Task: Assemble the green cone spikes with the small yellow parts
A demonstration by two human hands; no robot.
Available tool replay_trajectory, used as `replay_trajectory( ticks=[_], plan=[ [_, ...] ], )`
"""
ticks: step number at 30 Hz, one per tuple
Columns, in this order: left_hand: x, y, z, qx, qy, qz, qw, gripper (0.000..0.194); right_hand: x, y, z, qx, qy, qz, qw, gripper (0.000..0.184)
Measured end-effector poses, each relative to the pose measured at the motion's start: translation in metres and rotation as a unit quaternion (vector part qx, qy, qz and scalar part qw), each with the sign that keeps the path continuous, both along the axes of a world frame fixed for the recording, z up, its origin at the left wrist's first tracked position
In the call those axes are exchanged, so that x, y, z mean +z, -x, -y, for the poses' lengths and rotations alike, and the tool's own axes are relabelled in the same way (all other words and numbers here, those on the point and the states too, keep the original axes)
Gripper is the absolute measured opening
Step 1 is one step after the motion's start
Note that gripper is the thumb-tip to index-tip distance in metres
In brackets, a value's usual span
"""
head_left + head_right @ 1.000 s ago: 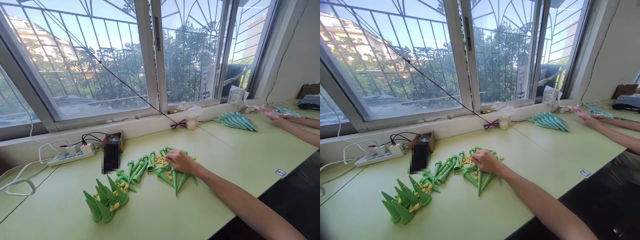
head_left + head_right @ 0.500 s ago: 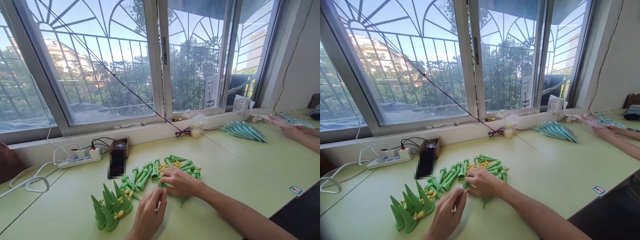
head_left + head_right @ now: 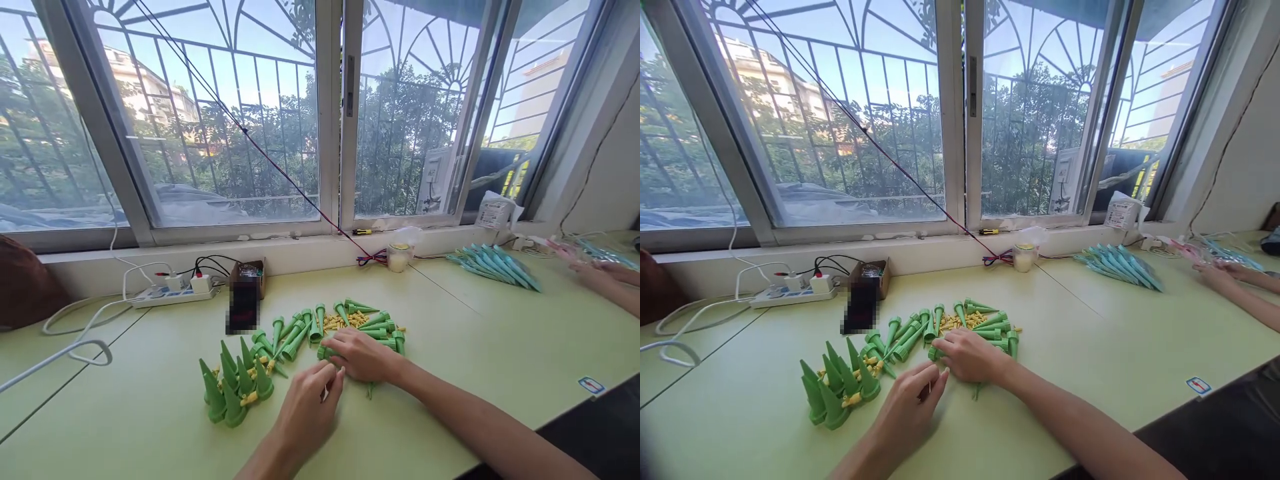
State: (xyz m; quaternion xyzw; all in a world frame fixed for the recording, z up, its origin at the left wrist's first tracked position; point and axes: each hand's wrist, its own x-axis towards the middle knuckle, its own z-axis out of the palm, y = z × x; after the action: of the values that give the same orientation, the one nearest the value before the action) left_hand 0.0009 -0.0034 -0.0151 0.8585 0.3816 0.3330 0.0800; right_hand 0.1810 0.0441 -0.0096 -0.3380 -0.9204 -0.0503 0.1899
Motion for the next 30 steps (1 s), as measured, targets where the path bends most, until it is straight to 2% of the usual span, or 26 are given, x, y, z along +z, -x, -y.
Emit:
replay_trajectory(
  ticks=[2,5,9,12,18,23,26,30],
  plan=[
    [0.001,0.000,0.001,0.010,0.029,0.006,1.000,0.034,0.001,-0.001,0.000,0.003,0.001,-0.020,1.000,0.025],
    [0.001,0.000,-0.001,0.029,0.068,0.025,0.997,0.018,0.004,-0.003,0.001,0.000,-0.021,-0.063,0.998,0.025],
    [-0.004,0.004,-0.010,0.077,0.056,0.046,0.994,0.036,0.004,-0.005,0.000,0.018,-0.038,-0.125,0.991,0.030],
    [-0.007,0.009,-0.017,0.093,0.036,0.040,0.994,0.043,0.001,-0.004,0.000,0.051,-0.044,-0.149,0.987,0.031],
    [-0.003,0.012,-0.021,0.107,0.052,0.020,0.993,0.035,-0.001,-0.001,0.002,0.096,-0.118,-0.160,0.975,0.021],
    [-0.001,0.013,-0.023,0.135,0.058,0.028,0.989,0.031,0.000,-0.004,0.003,0.105,-0.157,-0.207,0.960,0.026],
    [-0.001,0.012,-0.024,0.146,0.063,0.040,0.987,0.029,0.001,-0.012,-0.001,0.075,-0.137,-0.248,0.956,0.028],
    [0.000,0.011,-0.024,0.146,0.069,0.057,0.985,0.028,0.001,-0.029,-0.017,-0.047,-0.108,-0.267,0.956,0.021]
  ],
)
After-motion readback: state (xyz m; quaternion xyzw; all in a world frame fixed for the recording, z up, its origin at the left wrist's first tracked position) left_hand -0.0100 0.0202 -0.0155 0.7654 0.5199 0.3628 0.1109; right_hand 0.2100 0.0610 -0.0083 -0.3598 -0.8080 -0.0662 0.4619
